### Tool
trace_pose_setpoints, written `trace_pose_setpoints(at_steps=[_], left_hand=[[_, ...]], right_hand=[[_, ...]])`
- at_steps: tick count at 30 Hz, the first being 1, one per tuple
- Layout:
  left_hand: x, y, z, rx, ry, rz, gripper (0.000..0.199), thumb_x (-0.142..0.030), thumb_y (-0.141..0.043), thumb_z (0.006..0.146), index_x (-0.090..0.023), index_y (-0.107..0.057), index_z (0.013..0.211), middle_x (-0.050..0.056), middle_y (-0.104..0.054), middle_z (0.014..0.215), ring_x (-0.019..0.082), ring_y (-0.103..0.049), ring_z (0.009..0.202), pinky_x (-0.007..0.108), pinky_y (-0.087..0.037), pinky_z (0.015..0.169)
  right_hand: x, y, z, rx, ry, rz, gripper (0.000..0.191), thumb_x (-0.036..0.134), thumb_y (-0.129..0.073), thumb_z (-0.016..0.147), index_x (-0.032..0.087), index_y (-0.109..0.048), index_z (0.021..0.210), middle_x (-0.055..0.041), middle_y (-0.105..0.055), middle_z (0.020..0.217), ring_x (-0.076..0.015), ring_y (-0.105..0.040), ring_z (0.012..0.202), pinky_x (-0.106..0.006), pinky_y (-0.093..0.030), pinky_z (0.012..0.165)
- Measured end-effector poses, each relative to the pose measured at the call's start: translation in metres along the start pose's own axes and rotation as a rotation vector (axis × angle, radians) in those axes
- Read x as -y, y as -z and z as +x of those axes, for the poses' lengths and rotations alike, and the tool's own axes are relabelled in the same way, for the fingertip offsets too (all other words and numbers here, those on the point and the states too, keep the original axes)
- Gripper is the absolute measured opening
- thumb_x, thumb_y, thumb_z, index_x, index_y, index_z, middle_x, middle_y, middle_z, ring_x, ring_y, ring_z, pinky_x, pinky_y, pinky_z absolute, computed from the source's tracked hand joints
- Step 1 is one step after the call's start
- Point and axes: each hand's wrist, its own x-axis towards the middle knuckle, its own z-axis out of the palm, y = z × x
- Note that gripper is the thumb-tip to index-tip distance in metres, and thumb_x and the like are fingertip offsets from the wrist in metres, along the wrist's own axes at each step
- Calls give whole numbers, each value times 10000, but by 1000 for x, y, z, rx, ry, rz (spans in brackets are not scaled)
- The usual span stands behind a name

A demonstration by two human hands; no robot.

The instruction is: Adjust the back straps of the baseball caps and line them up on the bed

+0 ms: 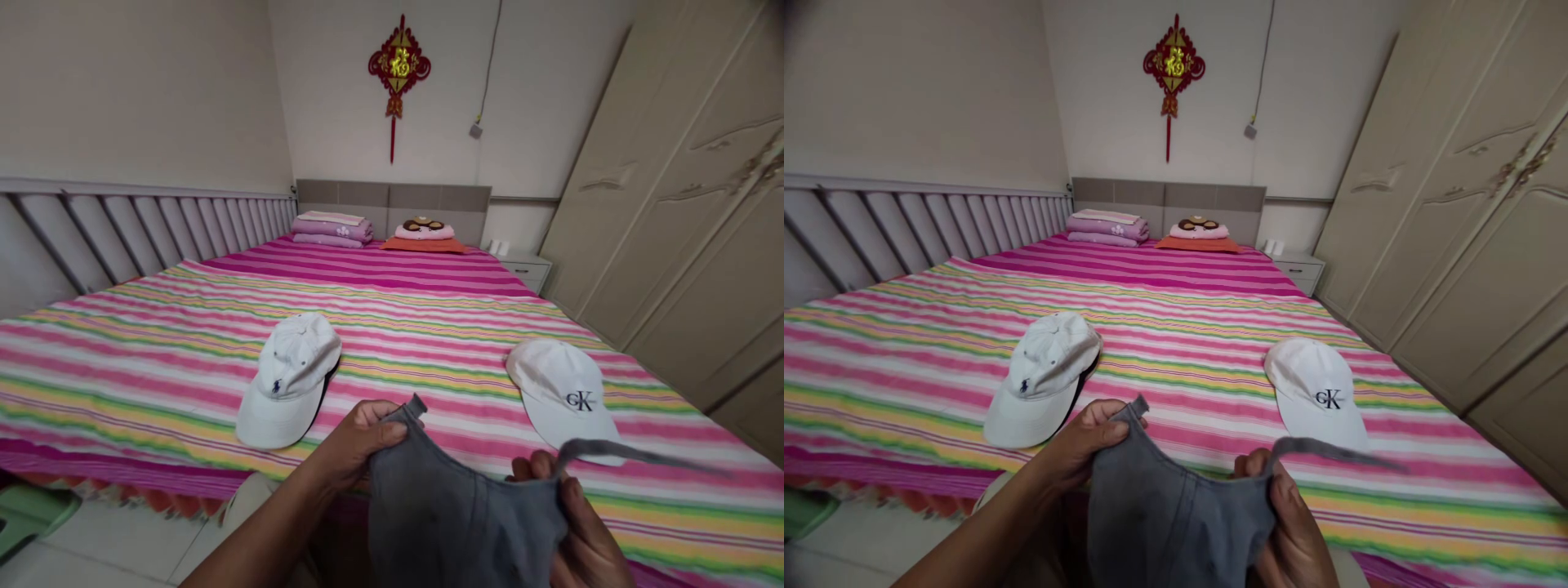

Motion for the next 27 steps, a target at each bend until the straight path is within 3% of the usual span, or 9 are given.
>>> trace_pose_setpoints(at_steps=[4,6,9,11,14,18,27], left_hand=[[-4,-6,-2,-47,-34,-11,290,-210,-762,514,-125,-661,773,18,-606,621,68,-513,486,170,-365,473],[-5,-9,-4,-55,-45,-38,311,-214,-768,502,-145,-656,784,6,-598,610,61,-498,464,168,-352,458],[-8,-14,-5,-71,-49,-14,234,-258,-750,545,-131,-652,717,-2,-571,546,50,-465,423,160,-325,424],[-11,-17,-6,-63,-50,13,202,-270,-735,573,-121,-646,677,-10,-549,507,42,-446,406,153,-309,410],[-17,-22,-10,7,-78,35,194,-262,-727,591,-112,-637,675,16,-598,582,49,-485,466,150,-341,451],[-20,-28,-14,96,-92,28,166,-254,-688,649,-115,-623,714,59,-652,683,66,-527,514,158,-376,480],[-14,-21,-15,87,-34,24,143,-249,-674,667,-120,-618,690,19,-614,545,51,-498,441,143,-353,432]], right_hand=[[5,-1,-4,140,58,-108,143,300,-705,627,223,-589,660,6,-589,680,-124,-540,642,-239,-476,591],[9,-3,-6,141,76,-161,147,264,-689,648,235,-588,750,0,-589,722,-133,-540,689,-249,-471,628],[15,-10,-9,120,168,-169,199,342,-663,675,242,-577,824,13,-540,615,-135,-522,649,-260,-462,616],[18,-18,-12,125,212,-168,190,402,-625,701,225,-568,735,28,-477,512,-118,-477,551,-248,-441,550],[20,-31,-18,146,229,-148,344,463,-557,741,198,-473,538,56,-315,389,-87,-325,401,-230,-368,439],[17,-40,-21,109,218,-138,373,502,-512,758,200,-465,545,81,-218,400,-67,-178,365,-227,-295,394],[15,-37,-7,112,118,-280,294,448,-681,629,176,-576,662,54,-366,485,-39,-316,383,-195,-257,393]])
